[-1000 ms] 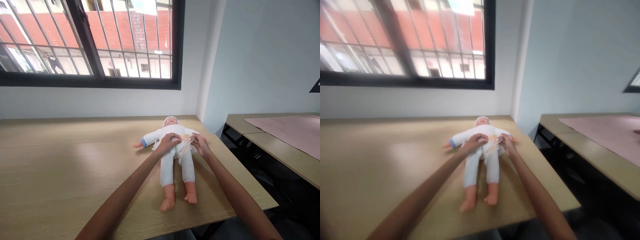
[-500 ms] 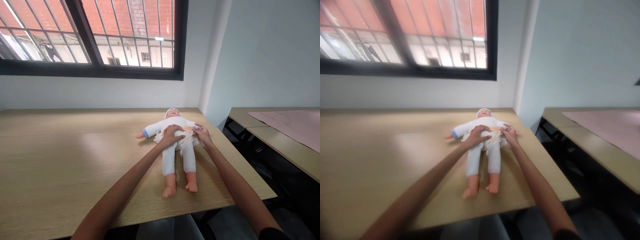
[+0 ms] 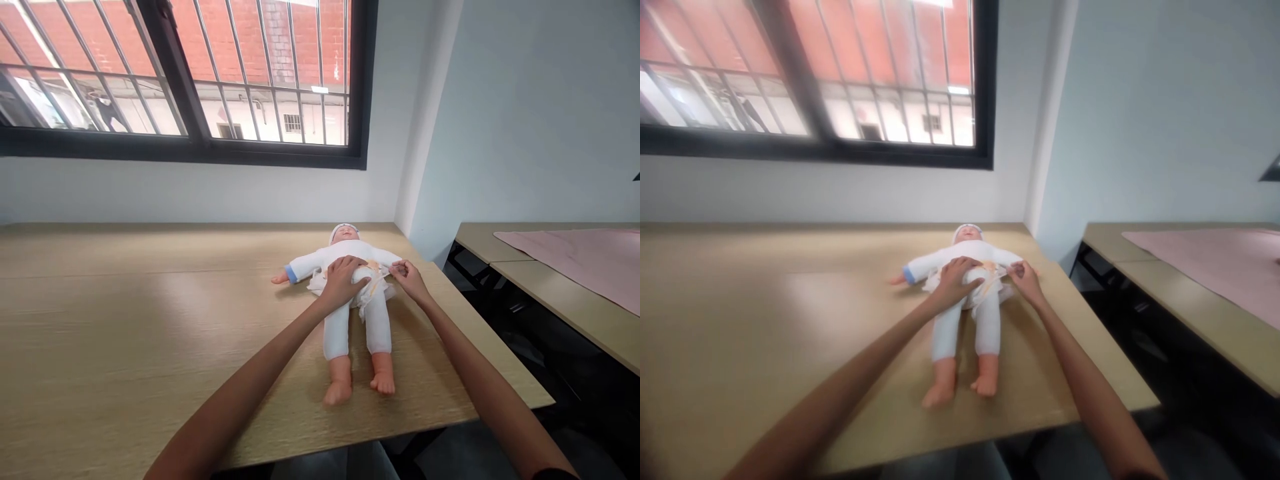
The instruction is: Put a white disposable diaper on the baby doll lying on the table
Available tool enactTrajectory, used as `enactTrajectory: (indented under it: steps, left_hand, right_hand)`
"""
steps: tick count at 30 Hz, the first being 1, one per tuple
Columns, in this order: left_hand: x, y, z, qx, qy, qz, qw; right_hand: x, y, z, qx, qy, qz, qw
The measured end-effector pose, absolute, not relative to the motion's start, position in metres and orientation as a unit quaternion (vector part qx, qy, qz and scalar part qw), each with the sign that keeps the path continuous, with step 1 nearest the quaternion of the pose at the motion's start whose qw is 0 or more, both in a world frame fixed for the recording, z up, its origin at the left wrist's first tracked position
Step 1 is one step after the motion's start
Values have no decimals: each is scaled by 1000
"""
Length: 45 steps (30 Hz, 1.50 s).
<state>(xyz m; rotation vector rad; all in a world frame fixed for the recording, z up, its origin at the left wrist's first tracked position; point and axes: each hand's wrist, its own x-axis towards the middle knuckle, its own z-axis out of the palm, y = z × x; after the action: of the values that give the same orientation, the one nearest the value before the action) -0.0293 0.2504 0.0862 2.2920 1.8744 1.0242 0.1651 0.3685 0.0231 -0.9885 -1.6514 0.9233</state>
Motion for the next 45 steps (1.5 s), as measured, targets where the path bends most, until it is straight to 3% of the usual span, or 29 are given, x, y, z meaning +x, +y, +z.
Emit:
enactTrajectory:
  steps: [4, 7, 12, 18, 39, 45]
  left_hand:
    - [-30, 251, 84, 742, 594, 310, -28]
    - [-26, 248, 84, 741, 601, 290, -74]
    - [-9, 238, 79, 787, 527, 266, -177]
    - [-1, 234, 67, 850, 462, 190, -167]
    - [-1, 230, 69, 852, 462, 186, -160]
    - [22, 247, 83, 833, 509, 136, -168]
  right_hand:
    - [188, 361, 27, -400, -761, 434, 271]
    - [187, 357, 26, -396, -789, 425, 200]
    - [164, 358, 14, -347, -803, 382, 296]
    - [168, 365, 6, -396, -750, 365, 384]
    - [185, 376, 3, -449, -722, 370, 374]
    - [183, 369, 17, -431, -691, 452, 364]
